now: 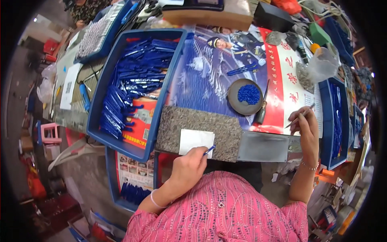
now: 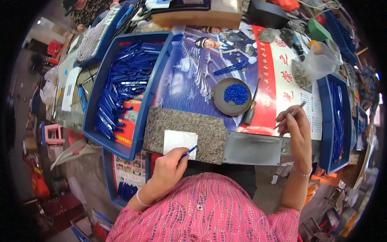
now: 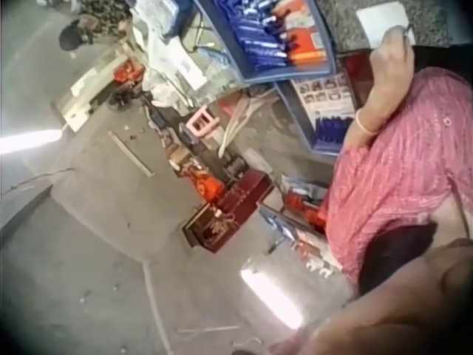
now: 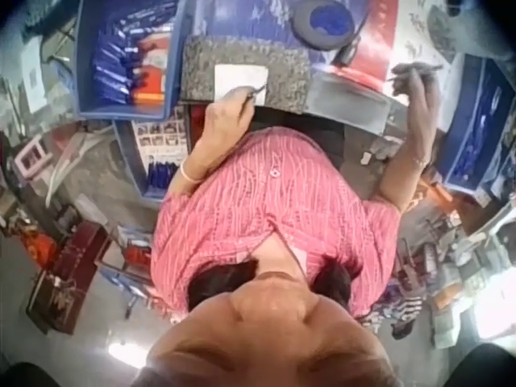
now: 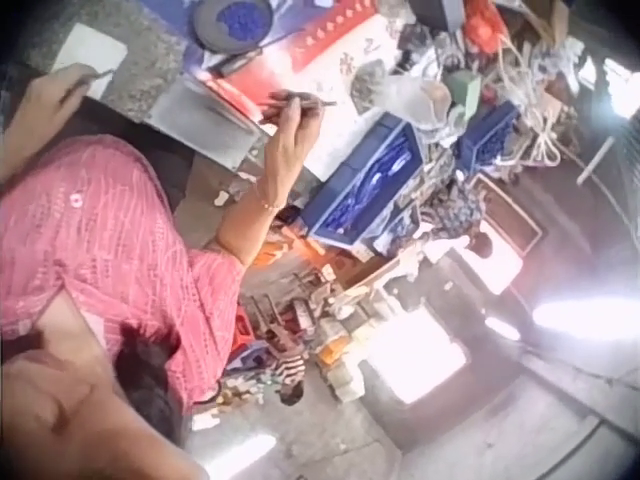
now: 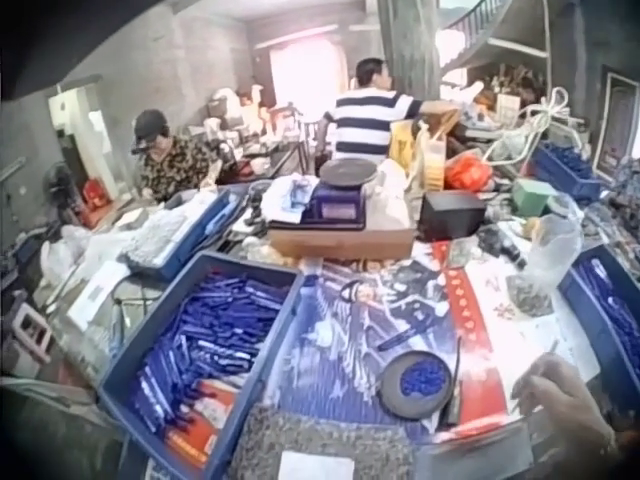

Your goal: Manually assembling small plastic components onto pens at a factory workstation.

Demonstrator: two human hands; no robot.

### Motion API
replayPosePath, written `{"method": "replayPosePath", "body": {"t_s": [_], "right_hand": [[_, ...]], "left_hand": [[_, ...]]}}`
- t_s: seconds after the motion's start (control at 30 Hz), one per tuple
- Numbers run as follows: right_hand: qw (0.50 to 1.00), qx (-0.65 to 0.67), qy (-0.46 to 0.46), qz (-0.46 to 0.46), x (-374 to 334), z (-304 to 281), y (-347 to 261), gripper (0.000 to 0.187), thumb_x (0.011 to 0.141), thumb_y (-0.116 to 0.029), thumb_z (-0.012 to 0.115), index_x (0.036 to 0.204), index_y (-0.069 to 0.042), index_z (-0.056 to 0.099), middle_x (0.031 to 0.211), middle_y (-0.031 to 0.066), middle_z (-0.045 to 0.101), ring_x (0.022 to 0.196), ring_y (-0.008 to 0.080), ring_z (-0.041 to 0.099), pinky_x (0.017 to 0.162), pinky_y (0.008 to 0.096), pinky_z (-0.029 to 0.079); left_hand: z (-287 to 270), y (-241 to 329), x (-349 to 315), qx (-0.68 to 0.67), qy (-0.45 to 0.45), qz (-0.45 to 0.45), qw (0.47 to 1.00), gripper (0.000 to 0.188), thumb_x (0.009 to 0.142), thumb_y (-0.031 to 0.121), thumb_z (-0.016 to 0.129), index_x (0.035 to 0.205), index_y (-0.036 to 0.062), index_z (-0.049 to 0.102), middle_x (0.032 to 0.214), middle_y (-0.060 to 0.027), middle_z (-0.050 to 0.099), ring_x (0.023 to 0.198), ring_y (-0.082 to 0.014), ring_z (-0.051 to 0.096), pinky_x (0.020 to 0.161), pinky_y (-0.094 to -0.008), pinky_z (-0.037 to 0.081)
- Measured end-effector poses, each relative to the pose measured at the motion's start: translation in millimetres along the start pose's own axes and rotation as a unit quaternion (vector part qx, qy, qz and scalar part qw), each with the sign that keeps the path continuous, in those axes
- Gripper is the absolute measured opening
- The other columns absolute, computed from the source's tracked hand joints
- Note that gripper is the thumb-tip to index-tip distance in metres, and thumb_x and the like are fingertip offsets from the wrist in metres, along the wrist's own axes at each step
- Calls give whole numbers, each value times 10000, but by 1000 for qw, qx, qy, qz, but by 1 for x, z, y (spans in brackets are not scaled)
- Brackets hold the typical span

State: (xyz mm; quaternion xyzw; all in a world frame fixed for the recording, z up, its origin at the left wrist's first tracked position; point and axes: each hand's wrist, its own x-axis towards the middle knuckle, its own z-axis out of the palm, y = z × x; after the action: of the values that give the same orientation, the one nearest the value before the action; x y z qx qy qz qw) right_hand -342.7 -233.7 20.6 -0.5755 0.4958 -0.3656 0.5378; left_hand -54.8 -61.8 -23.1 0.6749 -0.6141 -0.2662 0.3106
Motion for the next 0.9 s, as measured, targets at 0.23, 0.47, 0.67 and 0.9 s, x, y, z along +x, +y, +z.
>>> {"method": "replayPosePath", "body": {"t_s": [0.23, 0.47, 0.67, 0.9], "right_hand": [[977, 160, -109, 86, -43, 87, 9, 143, 821, 2, 595, 917, 7, 489, 844, 137, 587, 665, 163, 614, 570, 247, 536], [962, 166, -185, 111, -51, 123, 41, 167, 809, 27, 632, 928, 15, 514, 887, 121, 609, 741, 159, 632, 644, 250, 530], [960, 123, -214, 131, -45, 132, 55, 148, 854, -28, 611, 951, -5, 501, 920, 92, 606, 766, 112, 615, 655, 226, 512], [950, 134, -249, 135, -40, 133, 62, 152, 880, -54, 581, 973, -11, 469, 946, 87, 602, 782, 113, 623, 672, 239, 531]], "left_hand": [[12, 3, 0, 57, -87, 23, 994, 129, 808, 58, 593, 923, 8, 564, 768, -151, 588, 655, -331, 601, 539, -397, 482], [12, 0, 2, 102, -113, 37, 988, 116, 803, 79, 605, 891, 21, 557, 728, -135, 563, 622, -314, 594, 521, -395, 480], [13, 1, 4, 108, -120, 30, 986, 110, 806, 93, 604, 875, 22, 558, 729, -134, 556, 612, -318, 587, 515, -395, 476], [13, 1, 7, 112, -129, 25, 985, 98, 806, 84, 602, 866, 21, 557, 726, -143, 548, 600, -332, 575, 507, -404, 468]]}}
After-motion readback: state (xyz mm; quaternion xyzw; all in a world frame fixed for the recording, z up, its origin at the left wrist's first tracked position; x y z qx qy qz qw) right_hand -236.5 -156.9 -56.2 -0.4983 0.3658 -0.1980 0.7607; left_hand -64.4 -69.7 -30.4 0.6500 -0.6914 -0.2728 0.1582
